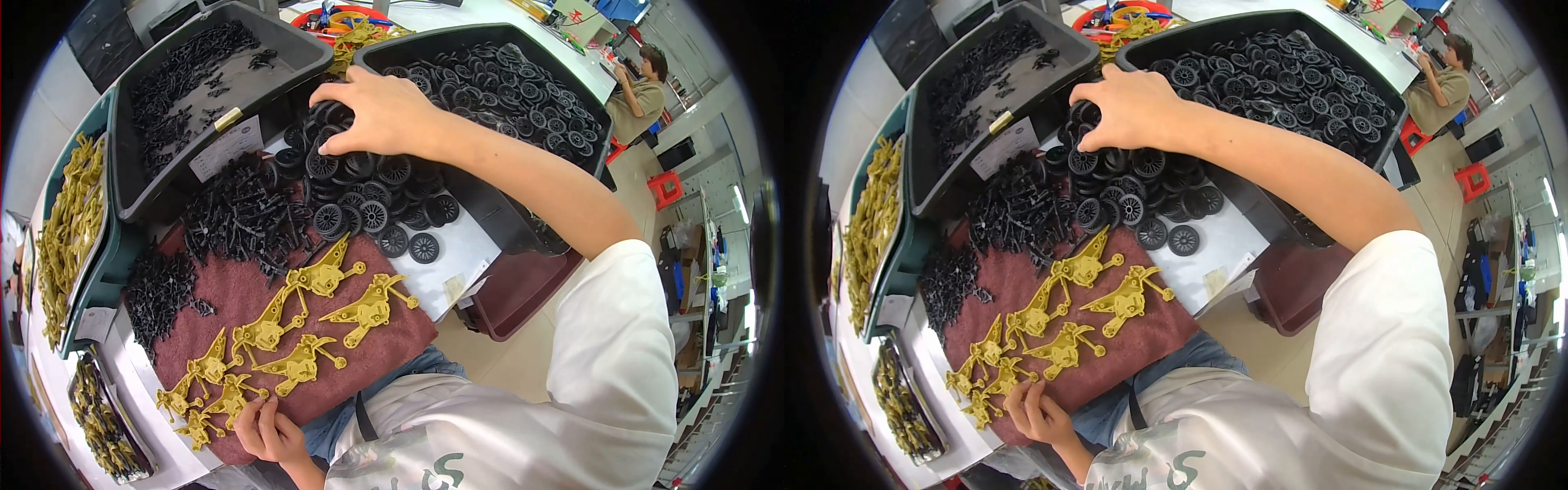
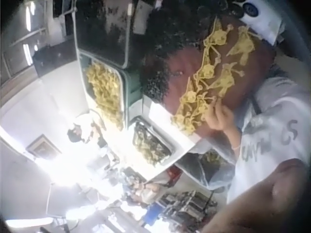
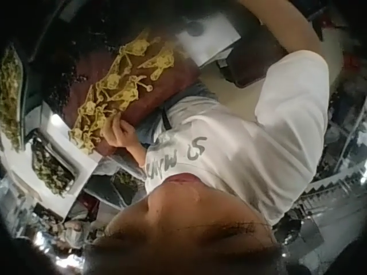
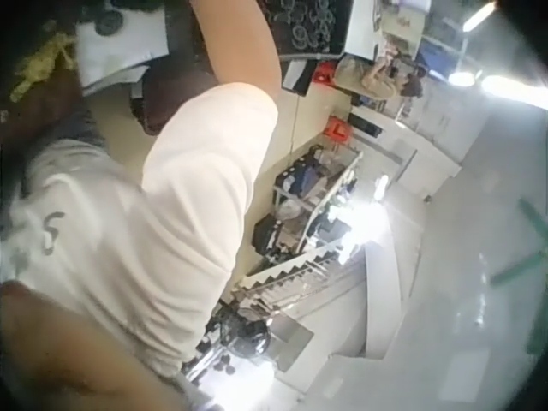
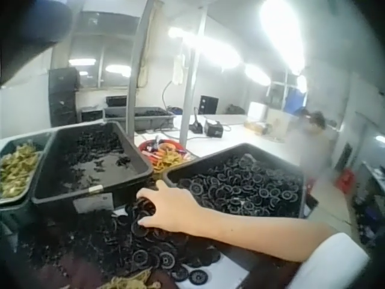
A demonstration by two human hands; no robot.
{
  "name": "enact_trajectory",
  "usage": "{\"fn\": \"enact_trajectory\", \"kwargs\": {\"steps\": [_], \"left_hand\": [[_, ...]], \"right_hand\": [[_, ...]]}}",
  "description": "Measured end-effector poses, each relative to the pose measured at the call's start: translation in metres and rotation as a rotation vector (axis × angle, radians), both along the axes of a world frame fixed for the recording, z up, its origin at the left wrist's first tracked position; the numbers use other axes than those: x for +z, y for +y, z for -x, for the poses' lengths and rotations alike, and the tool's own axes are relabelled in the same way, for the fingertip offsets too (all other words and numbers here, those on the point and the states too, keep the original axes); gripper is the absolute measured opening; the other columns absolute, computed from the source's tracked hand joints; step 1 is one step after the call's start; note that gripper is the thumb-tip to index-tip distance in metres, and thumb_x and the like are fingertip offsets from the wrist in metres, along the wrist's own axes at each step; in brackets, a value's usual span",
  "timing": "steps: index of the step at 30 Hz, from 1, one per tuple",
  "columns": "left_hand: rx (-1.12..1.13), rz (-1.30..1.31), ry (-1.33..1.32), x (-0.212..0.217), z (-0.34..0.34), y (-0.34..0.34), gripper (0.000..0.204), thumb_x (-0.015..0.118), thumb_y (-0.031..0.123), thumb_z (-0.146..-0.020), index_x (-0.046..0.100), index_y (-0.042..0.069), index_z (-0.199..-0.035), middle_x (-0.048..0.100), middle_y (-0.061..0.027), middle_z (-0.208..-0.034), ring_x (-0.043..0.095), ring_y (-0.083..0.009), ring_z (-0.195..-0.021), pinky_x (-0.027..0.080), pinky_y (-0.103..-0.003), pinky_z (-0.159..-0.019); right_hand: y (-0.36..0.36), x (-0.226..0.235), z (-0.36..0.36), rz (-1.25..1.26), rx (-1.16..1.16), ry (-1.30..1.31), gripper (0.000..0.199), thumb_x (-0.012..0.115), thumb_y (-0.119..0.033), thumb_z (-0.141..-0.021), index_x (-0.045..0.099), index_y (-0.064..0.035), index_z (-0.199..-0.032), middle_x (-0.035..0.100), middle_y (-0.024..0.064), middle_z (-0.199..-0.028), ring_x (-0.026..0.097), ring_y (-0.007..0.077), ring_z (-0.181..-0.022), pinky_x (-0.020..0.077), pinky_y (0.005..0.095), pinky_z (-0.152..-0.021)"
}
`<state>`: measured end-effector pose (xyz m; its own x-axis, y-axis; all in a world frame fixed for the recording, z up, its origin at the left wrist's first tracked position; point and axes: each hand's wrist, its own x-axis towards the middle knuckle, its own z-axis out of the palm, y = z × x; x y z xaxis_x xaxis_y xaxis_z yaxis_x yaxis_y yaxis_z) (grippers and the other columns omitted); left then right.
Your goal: The person places an assembled toy motorcycle onto a tray, arranges toy motorcycle frame pieces on a towel, takes wheel pieces from a bin, and attaches the wheels onto the motorcycle frames by hand.
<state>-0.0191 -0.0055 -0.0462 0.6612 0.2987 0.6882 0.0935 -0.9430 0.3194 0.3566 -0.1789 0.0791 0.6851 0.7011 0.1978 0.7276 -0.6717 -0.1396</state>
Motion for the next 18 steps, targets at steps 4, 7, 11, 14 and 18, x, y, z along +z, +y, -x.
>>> {"fn": "enact_trajectory", "kwargs": {"steps": [4,7,11,14,18], "left_hand": [[-0.002,-0.018,0.000,0.001,-0.001,0.000,0.019,0.058,-0.009,-0.067,0.069,0.001,-0.079,0.063,-0.0116,-0.089,0.059,-0.0274,-0.077,0.046,-0.037,-0.065],[-0.008,-0.005,0.000,0.002,-0.002,-0.001,0.019,0.058,-0.008,-0.066,0.069,0.001,-0.079,0.063,-0.0115,-0.088,0.059,-0.0275,-0.076,0.046,-0.037,-0.065],[0.007,0.017,-0.004,0.001,-0.002,-0.002,0.021,0.059,-0.008,-0.065,0.070,0.002,-0.079,0.063,-0.0110,-0.087,0.059,-0.0273,-0.077,0.046,-0.037,-0.065],[0.006,0.028,-0.004,0.002,0.000,-0.002,0.022,0.058,-0.009,-0.065,0.070,0.002,-0.080,0.063,-0.0111,-0.087,0.060,-0.0271,-0.077,0.047,-0.037,-0.066],[0.005,0.030,-0.020,0.000,-0.001,-0.001,0.023,0.058,-0.010,-0.065,0.070,0.002,-0.080,0.063,-0.0113,-0.087,0.060,-0.0271,-0.076,0.048,-0.037,-0.067]], "right_hand": [[0.006,-0.012,0.003,0.016,-0.007,-0.040,0.065,0.061,-0.063,-0.080,0.055,-0.0207,-0.128,0.059,0.0166,-0.105,0.062,0.0336,-0.098,0.0504,0.0440,-0.085],[0.012,-0.013,0.006,0.029,-0.014,-0.077,0.063,0.056,-0.064,-0.083,0.055,-0.0203,-0.129,0.059,0.0167,-0.106,0.062,0.0333,-0.099,0.0509,0.0440,-0.083],[0.013,-0.017,0.010,0.077,0.012,-0.091,0.061,0.052,-0.062,-0.087,0.052,-0.0210,-0.132,0.058,0.0172,-0.106,0.062,0.0339,-0.099,0.0511,0.0436,-0.082],[0.008,-0.020,0.011,0.089,0.079,-0.113,0.060,0.051,-0.056,-0.090,0.041,-0.0236,-0.141,0.054,0.0185,-0.112,0.060,0.0354,-0.103,0.0504,0.0442,-0.084],[-0.004,-0.021,0.012,0.113,0.100,-0.081,0.060,0.053,-0.048,-0.093,0.034,-0.0251,-0.145,0.050,0.0206,-0.122,0.054,0.0386,-0.112,0.0459,0.0460,-0.093]]}}
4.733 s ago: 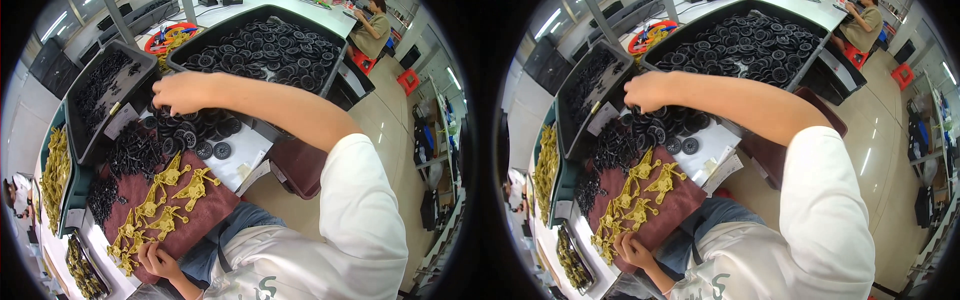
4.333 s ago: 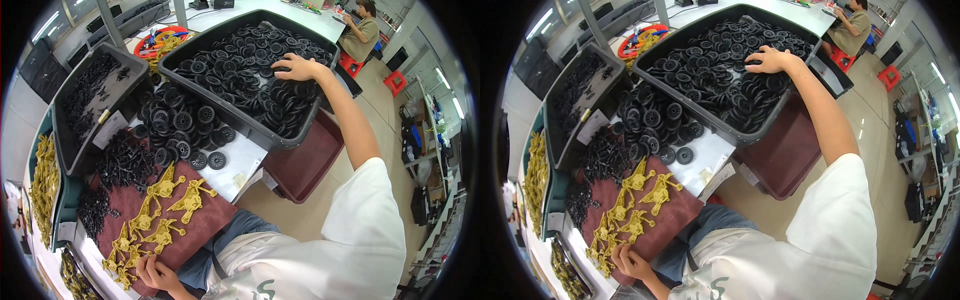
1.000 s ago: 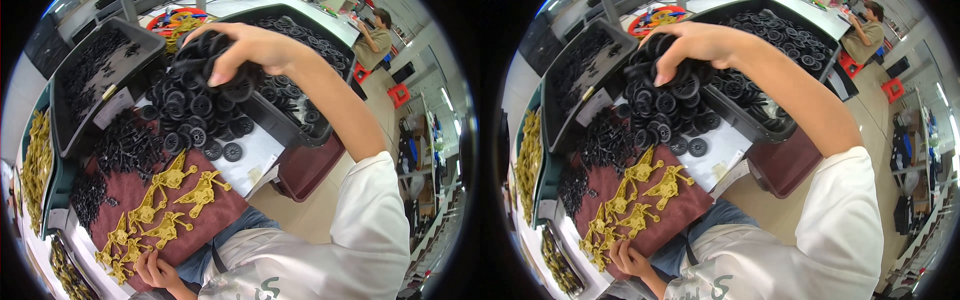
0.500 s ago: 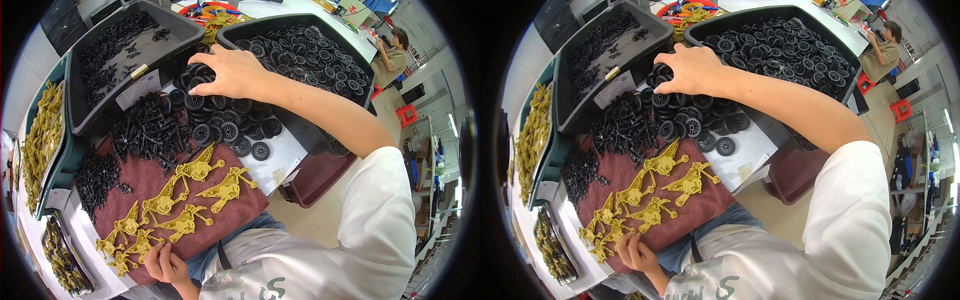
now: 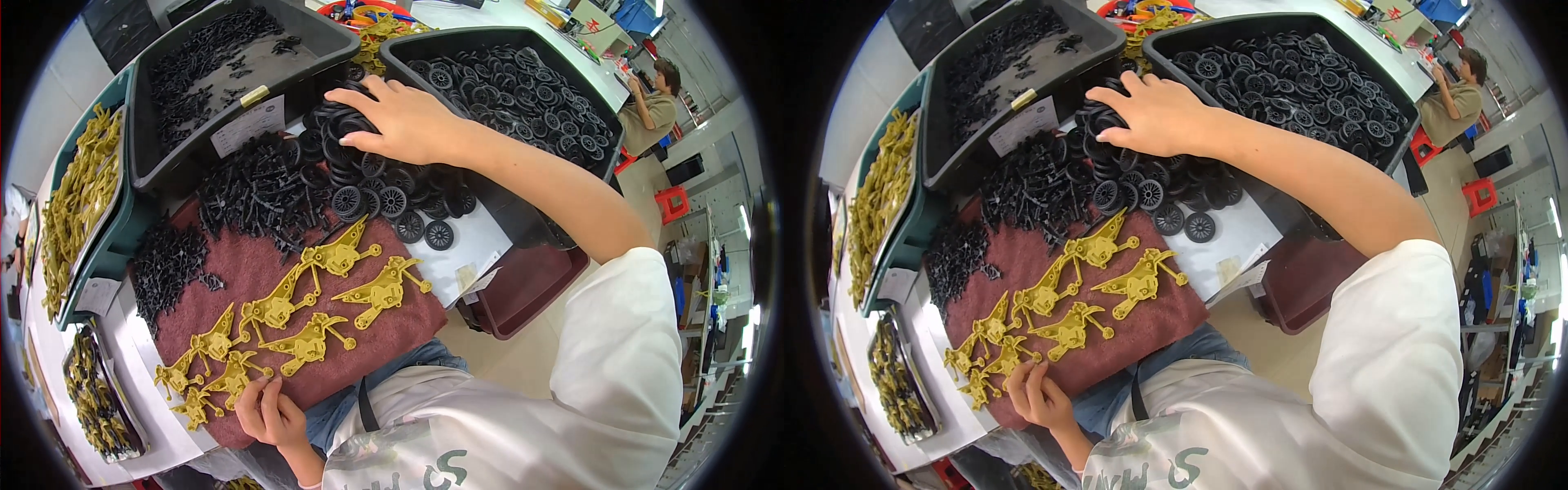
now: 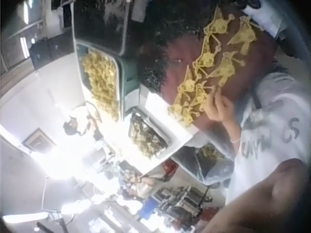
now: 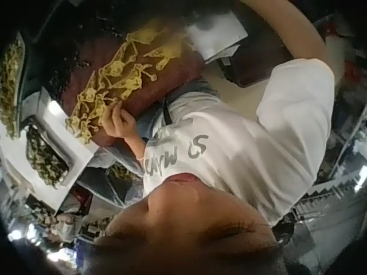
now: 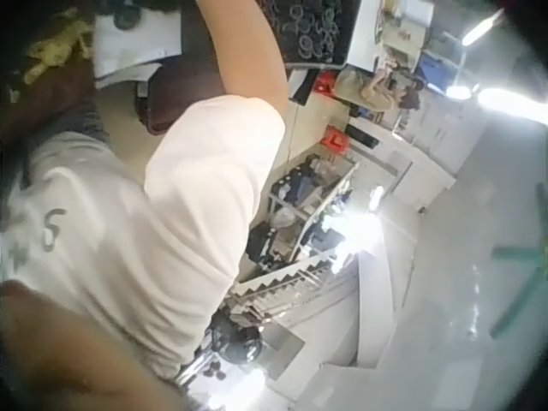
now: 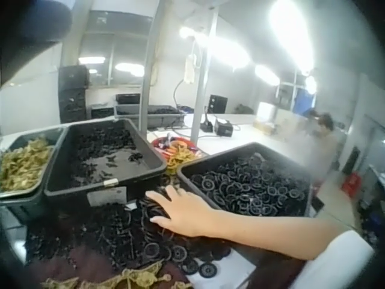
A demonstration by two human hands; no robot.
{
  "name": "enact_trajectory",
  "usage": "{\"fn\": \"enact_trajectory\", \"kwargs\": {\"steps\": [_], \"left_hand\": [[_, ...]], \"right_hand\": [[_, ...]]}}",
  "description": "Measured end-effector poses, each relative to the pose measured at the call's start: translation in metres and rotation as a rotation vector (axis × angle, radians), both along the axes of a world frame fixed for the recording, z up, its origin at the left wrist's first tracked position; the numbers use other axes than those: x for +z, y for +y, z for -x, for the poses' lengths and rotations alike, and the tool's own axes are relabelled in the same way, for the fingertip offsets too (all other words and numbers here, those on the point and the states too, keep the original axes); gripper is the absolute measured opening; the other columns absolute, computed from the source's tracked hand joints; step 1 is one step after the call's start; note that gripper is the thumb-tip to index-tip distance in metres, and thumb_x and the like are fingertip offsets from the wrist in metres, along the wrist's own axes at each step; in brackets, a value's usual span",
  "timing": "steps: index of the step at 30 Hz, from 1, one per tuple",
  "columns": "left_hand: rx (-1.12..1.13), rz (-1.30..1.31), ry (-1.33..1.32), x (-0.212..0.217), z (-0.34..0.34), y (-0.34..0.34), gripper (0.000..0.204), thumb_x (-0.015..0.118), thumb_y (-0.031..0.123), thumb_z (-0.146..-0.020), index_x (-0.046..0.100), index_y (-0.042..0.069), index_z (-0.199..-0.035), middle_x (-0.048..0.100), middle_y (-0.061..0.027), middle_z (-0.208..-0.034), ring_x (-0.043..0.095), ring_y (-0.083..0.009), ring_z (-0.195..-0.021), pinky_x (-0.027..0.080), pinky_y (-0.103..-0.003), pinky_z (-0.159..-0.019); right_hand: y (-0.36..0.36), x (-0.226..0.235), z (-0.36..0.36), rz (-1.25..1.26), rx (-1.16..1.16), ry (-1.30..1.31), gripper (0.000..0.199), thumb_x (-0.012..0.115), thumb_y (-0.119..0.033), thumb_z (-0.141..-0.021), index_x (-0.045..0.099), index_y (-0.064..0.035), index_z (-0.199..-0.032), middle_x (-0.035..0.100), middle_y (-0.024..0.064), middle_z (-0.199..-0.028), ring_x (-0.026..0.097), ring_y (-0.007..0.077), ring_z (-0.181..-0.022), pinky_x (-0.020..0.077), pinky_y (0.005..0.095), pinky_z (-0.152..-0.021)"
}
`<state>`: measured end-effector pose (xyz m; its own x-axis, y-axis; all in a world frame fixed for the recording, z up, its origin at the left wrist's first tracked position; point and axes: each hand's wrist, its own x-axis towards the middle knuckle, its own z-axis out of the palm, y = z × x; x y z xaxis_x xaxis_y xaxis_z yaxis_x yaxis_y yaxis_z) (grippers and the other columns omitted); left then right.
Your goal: The person places an assembled toy motorcycle onto a tray, arranges toy motorcycle frame pieces on a towel, takes wheel pieces from a bin, and attaches the wheels onto the motorcycle frames by hand.
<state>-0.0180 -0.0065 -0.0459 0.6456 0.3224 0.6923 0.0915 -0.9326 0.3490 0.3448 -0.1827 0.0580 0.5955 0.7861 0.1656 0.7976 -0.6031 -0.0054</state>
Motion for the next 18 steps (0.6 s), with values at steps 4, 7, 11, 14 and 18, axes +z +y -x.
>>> {"fn": "enact_trajectory", "kwargs": {"steps": [4,7,11,14,18], "left_hand": [[-0.020,0.035,-0.027,0.003,0.001,0.000,0.022,0.058,-0.010,-0.066,0.069,0.002,-0.081,0.063,-0.0118,-0.088,0.060,-0.0271,-0.076,0.048,-0.037,-0.067],[-0.050,0.102,-0.035,0.015,0.003,0.000,0.023,0.057,-0.012,-0.069,0.067,0.001,-0.085,0.062,-0.0128,-0.089,0.060,-0.0268,-0.078,0.048,-0.036,-0.068],[-0.099,0.298,-0.148,0.053,0.000,0.013,0.023,0.057,-0.013,-0.075,0.064,-0.001,-0.093,0.061,-0.0139,-0.091,0.060,-0.0258,-0.082,0.049,-0.035,-0.071],[-0.217,0.406,-0.038,0.098,-0.040,0.029,0.020,0.056,-0.012,-0.081,0.062,-0.003,-0.097,0.062,-0.0133,-0.093,0.060,-0.0231,-0.083,0.050,-0.033,-0.073],[-0.563,0.346,0.218,0.132,-0.147,0.014,0.017,0.061,-0.003,-0.086,0.061,-0.004,-0.102,0.062,-0.0154,-0.100,0.062,-0.0261,-0.089,0.050,-0.032,-0.079]], "right_hand": [[-0.005,-0.005,-0.010,-0.097,0.050,0.055,0.062,0.054,-0.050,-0.091,0.037,-0.0231,-0.145,0.049,0.0237,-0.129,0.051,0.0404,-0.118,0.0421,0.0454,-0.100],[-0.007,0.002,-0.017,-0.116,0.060,0.182,0.059,0.059,-0.038,-0.091,0.038,-0.0242,-0.145,0.047,0.0186,-0.135,0.048,0.0356,-0.123,0.0392,0.0423,-0.104],[-0.020,0.022,-0.013,-0.170,0.175,0.090,0.051,0.069,-0.032,-0.084,0.057,-0.0169,-0.130,0.050,0.0148,-0.134,0.051,0.0324,-0.122,0.0428,0.0398,-0.101],[-0.026,0.028,-0.006,-0.174,0.174,0.048,0.041,0.073,-0.026,-0.080,0.064,-0.0139,-0.119,0.055,0.0092,-0.120,0.054,0.0286,-0.114,0.0456,0.0386,-0.096],[-0.025,0.022,0.006,-0.227,0.194,0.045,0.034,0.070,-0.012,-0.079,0.064,-0.0104,-0.113,0.056,0.0081,-0.106,0.058,0.0290,-0.099,0.0475,0.0395,-0.085]]}}
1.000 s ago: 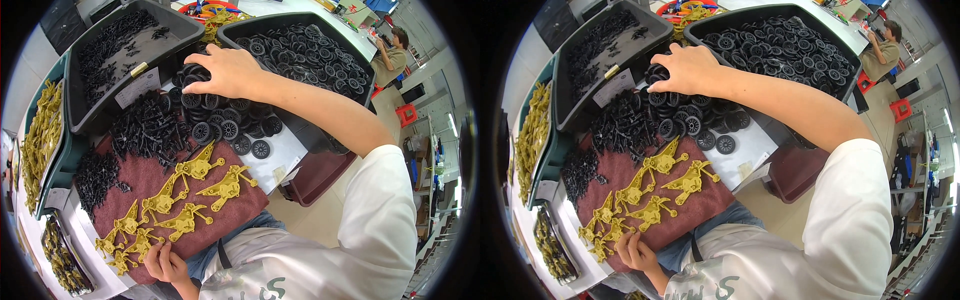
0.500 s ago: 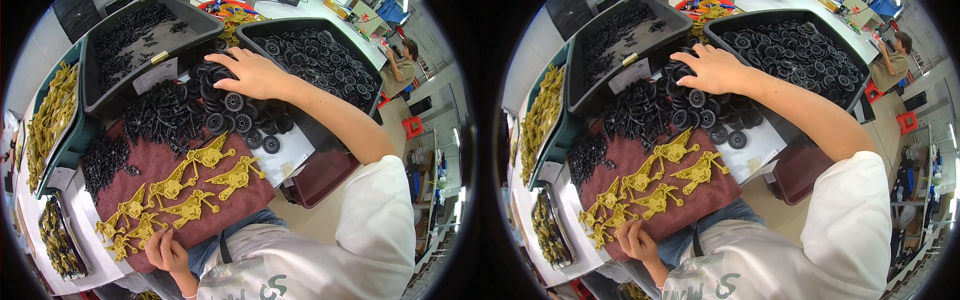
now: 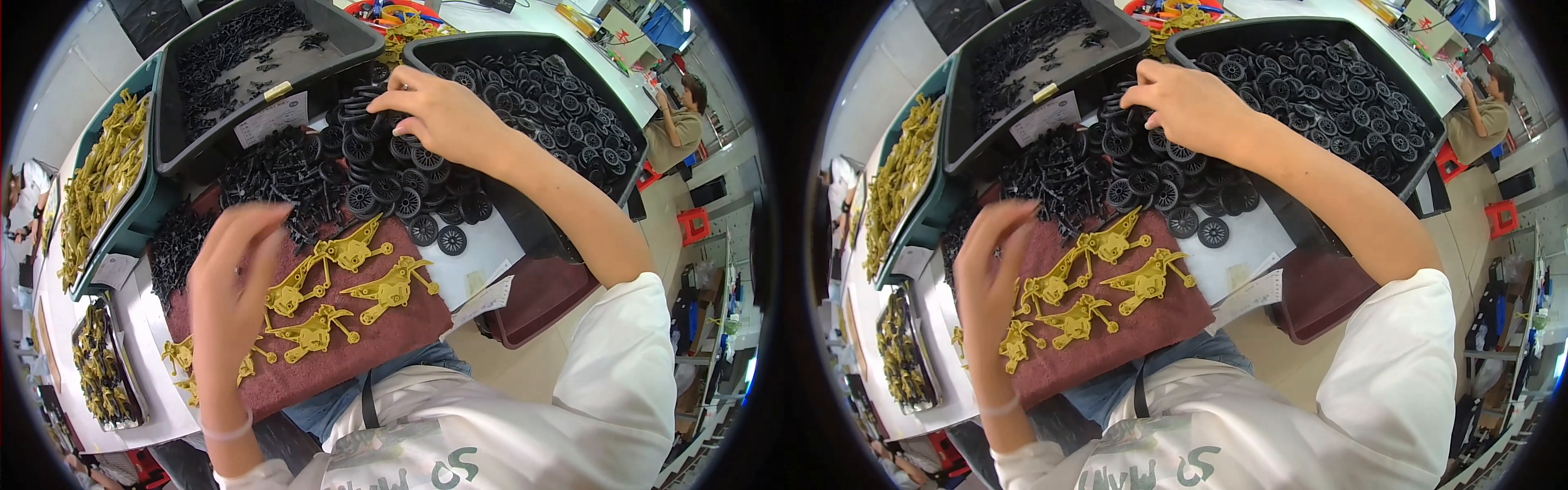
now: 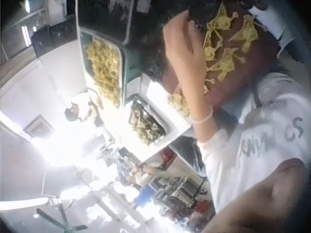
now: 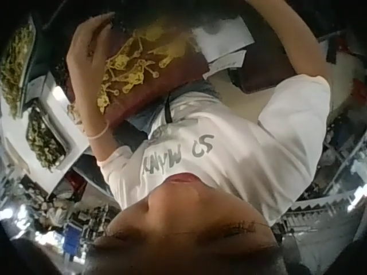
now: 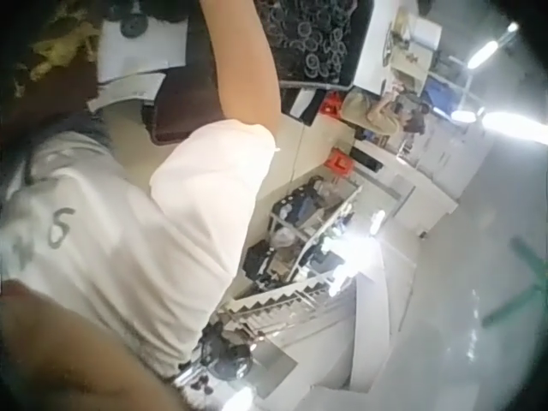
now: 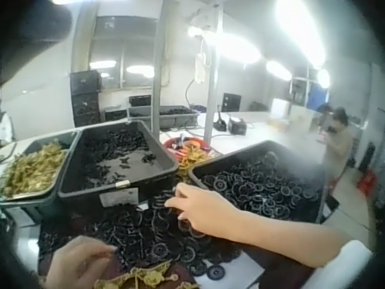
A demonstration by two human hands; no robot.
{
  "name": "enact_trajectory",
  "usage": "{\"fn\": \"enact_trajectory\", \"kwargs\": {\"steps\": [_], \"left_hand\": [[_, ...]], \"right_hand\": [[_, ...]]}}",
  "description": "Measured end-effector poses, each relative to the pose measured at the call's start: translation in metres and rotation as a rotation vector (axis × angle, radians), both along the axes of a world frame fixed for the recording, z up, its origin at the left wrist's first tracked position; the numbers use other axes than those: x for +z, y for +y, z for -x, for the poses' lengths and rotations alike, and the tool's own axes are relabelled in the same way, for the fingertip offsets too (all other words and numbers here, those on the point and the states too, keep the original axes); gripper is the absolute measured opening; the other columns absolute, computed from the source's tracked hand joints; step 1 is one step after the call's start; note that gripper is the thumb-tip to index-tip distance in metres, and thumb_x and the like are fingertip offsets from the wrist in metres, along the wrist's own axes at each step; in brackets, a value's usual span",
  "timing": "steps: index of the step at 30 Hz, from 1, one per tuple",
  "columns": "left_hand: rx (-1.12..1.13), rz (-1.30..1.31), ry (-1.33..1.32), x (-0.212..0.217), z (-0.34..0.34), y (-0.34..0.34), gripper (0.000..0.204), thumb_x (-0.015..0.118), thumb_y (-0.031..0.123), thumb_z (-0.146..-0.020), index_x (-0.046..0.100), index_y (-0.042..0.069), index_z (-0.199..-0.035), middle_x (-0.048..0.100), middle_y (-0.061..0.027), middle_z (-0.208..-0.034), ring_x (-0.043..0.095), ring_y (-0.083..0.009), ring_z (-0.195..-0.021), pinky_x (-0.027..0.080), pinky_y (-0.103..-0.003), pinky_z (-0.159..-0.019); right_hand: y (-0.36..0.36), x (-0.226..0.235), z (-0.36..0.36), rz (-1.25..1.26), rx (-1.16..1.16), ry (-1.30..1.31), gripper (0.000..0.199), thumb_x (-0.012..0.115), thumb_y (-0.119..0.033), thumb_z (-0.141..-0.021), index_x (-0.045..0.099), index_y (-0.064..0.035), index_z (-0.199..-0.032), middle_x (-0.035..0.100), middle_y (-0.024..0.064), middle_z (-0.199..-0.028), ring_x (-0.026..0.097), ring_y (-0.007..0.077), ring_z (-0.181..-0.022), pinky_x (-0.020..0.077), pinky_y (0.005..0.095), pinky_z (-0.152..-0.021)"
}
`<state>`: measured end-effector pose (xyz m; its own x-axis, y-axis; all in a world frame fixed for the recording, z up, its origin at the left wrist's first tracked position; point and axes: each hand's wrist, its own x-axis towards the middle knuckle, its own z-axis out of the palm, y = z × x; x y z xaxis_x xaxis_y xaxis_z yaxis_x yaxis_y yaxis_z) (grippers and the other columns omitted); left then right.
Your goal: The person places an assembled toy motorcycle onto a tray, arranges toy motorcycle frame pieces on a towel, takes wheel pieces from a bin, and attaches the wheels onto the motorcycle frames by hand.
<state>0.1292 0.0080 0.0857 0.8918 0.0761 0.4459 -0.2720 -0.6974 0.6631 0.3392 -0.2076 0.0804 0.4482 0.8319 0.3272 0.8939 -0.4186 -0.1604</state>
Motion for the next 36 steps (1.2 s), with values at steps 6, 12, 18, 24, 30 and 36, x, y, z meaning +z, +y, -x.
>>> {"fn": "enact_trajectory", "kwargs": {"steps": [6,12,18,24,30,36], "left_hand": [[-0.017,-0.294,-0.013,-0.046,-0.110,-0.026,0.038,0.071,0.014,-0.084,0.055,0.001,-0.115,0.055,-0.0143,-0.114,0.059,-0.0313,-0.095,0.049,-0.036,-0.085],[-0.002,-0.325,0.163,-0.052,-0.123,-0.031,0.040,0.073,0.016,-0.080,0.053,0.002,-0.111,0.055,-0.0144,-0.108,0.058,-0.0336,-0.097,0.048,-0.039,-0.083],[-0.070,-0.188,0.182,-0.035,-0.120,-0.011,0.038,0.073,0.015,-0.079,0.057,0.003,-0.112,0.059,-0.0124,-0.105,0.059,-0.0276,-0.097,0.047,-0.035,-0.083],[-0.171,-0.086,0.148,0.005,-0.124,0.019,0.031,0.071,0.011,-0.078,0.061,0.001,-0.106,0.058,-0.0128,-0.099,0.059,-0.0274,-0.091,0.048,-0.034,-0.081],[-0.198,-0.002,0.088,0.026,-0.121,0.054,0.032,0.072,0.007,-0.076,0.061,0.001,-0.105,0.059,-0.0087,-0.102,0.059,-0.0203,-0.090,0.047,-0.030,-0.081],[-0.040,0.062,0.173,0.038,-0.049,0.075,0.039,0.075,0.007,-0.072,0.060,-0.002,-0.106,0.055,-0.0083,-0.109,0.056,-0.0160,-0.093,0.046,-0.027,-0.080]], "right_hand": [[0.006,0.001,-0.008,-0.018,0.051,0.035,0.030,0.067,-0.003,-0.078,0.062,-0.0053,-0.107,0.058,0.0088,-0.100,0.060,0.0300,-0.092,0.0485,0.0385,-0.081],[-0.016,0.010,-0.008,-0.007,0.006,0.168,0.027,0.071,-0.002,-0.075,0.065,-0.0061,-0.101,0.060,0.0113,-0.098,0.061,0.0306,-0.095,0.0493,0.0412,-0.081],[-0.015,0.034,-0.011,-0.224,-0.111,0.471,0.018,0.073,-0.007,-0.074,0.068,-0.0014,-0.090,0.062,0.0121,-0.084,0.062,0.0292,-0.082,0.0486,0.0369,-0.076],[-0.004,0.018,-0.007,0.020,-0.041,0.284,0.016,0.069,-0.002,-0.074,0.066,-0.0009,-0.089,0.067,0.0165,-0.090,0.064,0.0342,-0.086,0.0511,0.0413,-0.075],[-0.001,0.012,-0.005,0.009,-0.049,0.287,0.012,0.067,-0.001,-0.075,0.063,-0.0011,-0.086,0.067,0.0142,-0.083,0.065,0.0344,-0.081,0.0510,0.0419,-0.071],[-0.006,0.034,-0.012,-0.221,-0.090,0.406,0.018,0.068,-0.002,-0.077,0.064,-0.0021,-0.095,0.068,0.0107,-0.083,0.064,0.0219,-0.072,0.0491,0.0310,-0.067]]}}
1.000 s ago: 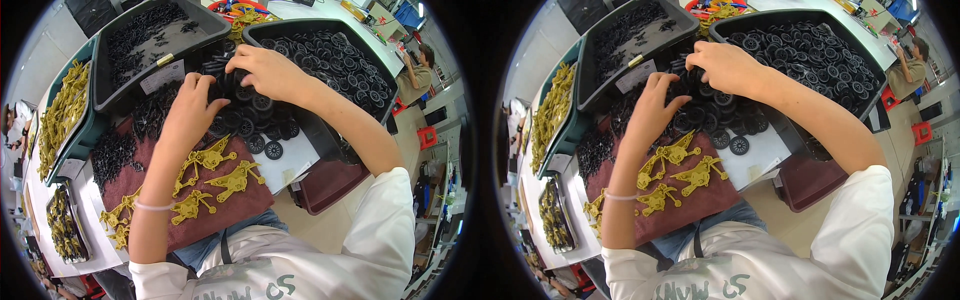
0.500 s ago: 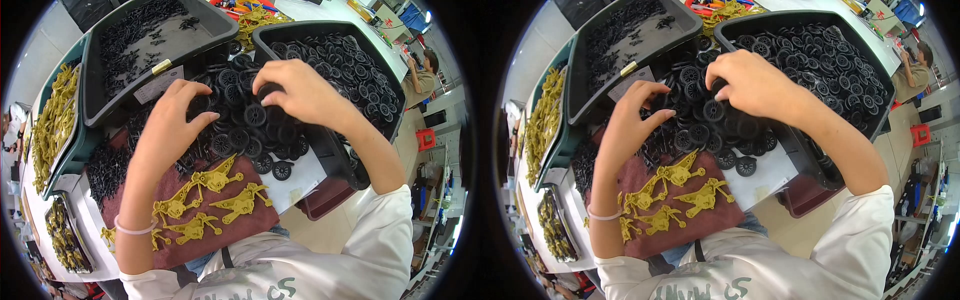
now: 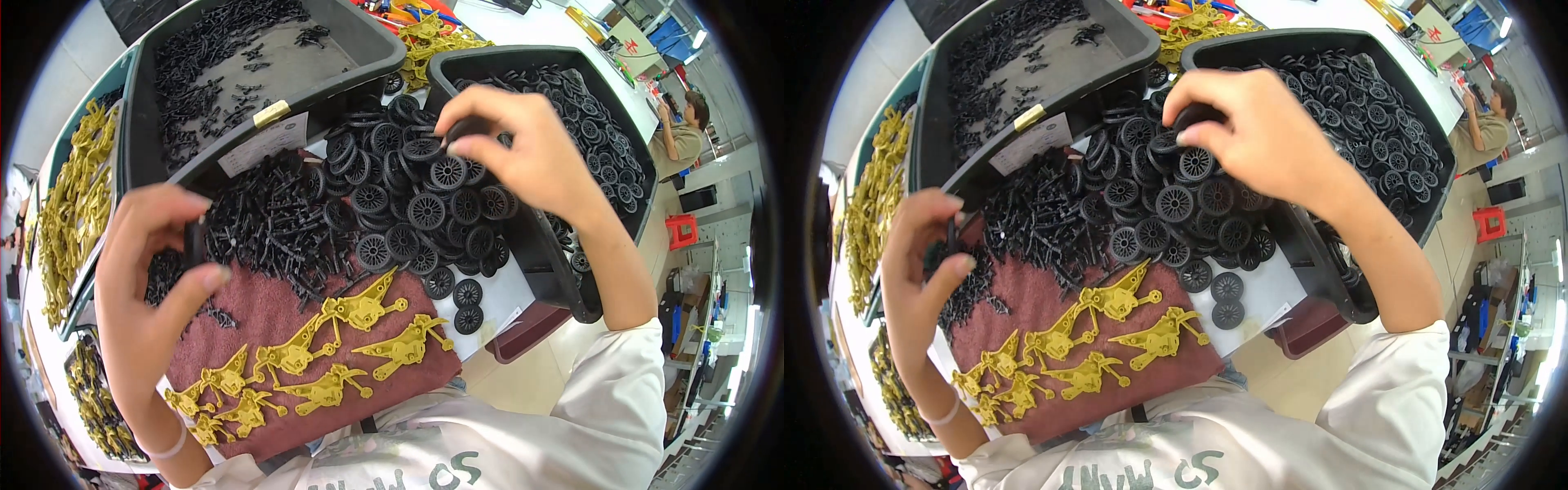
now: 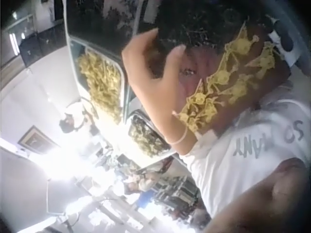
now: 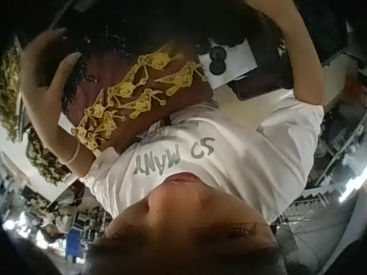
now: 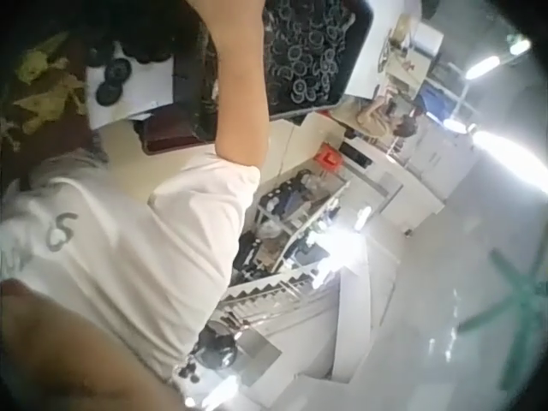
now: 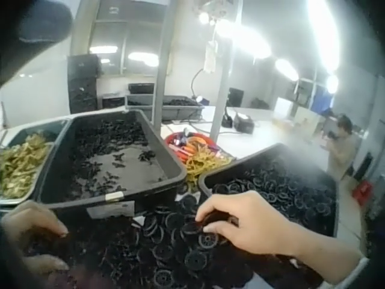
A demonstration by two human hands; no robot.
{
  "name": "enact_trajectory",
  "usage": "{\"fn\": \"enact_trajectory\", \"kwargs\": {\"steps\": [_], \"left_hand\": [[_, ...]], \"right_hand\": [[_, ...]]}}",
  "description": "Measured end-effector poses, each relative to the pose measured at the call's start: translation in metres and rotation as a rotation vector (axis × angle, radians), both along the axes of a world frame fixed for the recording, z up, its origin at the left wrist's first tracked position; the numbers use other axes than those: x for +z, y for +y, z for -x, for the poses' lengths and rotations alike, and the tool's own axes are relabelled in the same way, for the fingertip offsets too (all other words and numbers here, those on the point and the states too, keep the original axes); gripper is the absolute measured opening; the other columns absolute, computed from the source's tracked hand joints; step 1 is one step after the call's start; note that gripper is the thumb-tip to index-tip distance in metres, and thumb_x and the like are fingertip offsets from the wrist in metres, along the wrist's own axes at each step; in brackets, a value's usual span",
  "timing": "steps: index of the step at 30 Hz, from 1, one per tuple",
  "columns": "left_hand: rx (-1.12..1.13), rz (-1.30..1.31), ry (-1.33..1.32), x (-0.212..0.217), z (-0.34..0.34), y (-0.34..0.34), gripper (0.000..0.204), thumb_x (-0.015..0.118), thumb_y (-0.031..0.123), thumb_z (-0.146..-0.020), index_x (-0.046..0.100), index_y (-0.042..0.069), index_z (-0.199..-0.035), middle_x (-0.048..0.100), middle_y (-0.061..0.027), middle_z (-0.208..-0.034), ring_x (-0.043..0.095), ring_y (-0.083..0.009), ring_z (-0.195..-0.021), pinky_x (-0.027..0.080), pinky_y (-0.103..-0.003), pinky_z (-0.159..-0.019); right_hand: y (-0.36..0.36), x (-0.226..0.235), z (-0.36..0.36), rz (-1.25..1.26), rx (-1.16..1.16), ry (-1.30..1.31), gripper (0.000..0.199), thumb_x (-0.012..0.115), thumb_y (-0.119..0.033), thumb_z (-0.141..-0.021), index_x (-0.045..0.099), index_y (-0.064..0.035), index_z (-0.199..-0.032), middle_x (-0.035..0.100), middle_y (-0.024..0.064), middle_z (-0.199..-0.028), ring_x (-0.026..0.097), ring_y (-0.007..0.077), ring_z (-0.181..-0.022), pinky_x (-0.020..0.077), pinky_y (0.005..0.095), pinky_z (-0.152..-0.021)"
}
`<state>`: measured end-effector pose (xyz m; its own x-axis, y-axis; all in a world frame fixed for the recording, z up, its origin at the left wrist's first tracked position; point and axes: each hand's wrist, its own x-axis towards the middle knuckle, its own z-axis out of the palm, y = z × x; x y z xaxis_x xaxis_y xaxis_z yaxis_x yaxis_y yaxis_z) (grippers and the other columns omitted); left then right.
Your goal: The person places an assembled toy motorcycle onto a tray, arranges toy motorcycle frame pieces on a towel, takes wheel pieces from a bin, and attaches the wheels onto the motorcycle frames by hand.
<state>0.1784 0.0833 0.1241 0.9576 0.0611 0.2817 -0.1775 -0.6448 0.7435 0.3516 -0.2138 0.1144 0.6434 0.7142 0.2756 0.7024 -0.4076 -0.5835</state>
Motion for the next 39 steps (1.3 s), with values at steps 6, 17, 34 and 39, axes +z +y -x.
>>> {"fn": "enact_trajectory", "kwargs": {"steps": [6,17,34,39], "left_hand": [[0.164,0.059,0.084,-0.020,0.104,-0.016,0.047,0.081,0.020,-0.067,0.060,-0.003,-0.103,0.055,-0.0132,-0.106,0.055,-0.0254,-0.101,0.045,-0.034,-0.087],[0.243,-0.288,-0.330,-0.133,0.190,-0.094,0.043,0.085,0.017,-0.068,0.063,0.006,-0.104,0.057,-0.0112,-0.105,0.059,-0.0283,-0.094,0.051,-0.038,-0.080],[0.153,-0.378,-0.466,-0.169,0.189,-0.104,0.035,0.076,0.020,-0.082,0.058,0.004,-0.106,0.055,-0.0137,-0.105,0.061,-0.0309,-0.089,0.056,-0.036,-0.072],[0.146,-0.438,-0.399,-0.171,0.195,-0.105,0.038,0.077,0.020,-0.080,0.057,0.003,-0.107,0.054,-0.0138,-0.104,0.061,-0.0308,-0.088,0.056,-0.036,-0.072]], "right_hand": [[-0.010,0.018,0.012,-0.029,-0.037,0.143,0.018,0.068,0.001,-0.079,0.063,-0.0008,-0.097,0.063,0.0041,-0.079,0.053,0.0096,-0.068,0.0447,0.0242,-0.064],[0.030,0.041,-0.020,0.390,-0.332,-0.260,0.028,0.069,-0.026,-0.085,0.060,-0.0002,-0.080,0.061,0.0045,-0.076,0.058,0.0181,-0.076,0.0477,0.0318,-0.077],[0.090,-0.011,-0.185,0.536,-0.150,0.672,0.044,0.041,0.010,-0.073,0.062,0.0056,-0.111,0.067,0.0197,-0.109,0.070,0.0259,-0.094,0.0575,0.0326,-0.081],[0.094,-0.030,-0.207,0.700,-0.223,0.363,0.033,0.047,0.002,-0.081,0.065,0.0013,-0.109,0.068,0.0181,-0.105,0.069,0.0267,-0.091,0.0554,0.0354,-0.081]]}}
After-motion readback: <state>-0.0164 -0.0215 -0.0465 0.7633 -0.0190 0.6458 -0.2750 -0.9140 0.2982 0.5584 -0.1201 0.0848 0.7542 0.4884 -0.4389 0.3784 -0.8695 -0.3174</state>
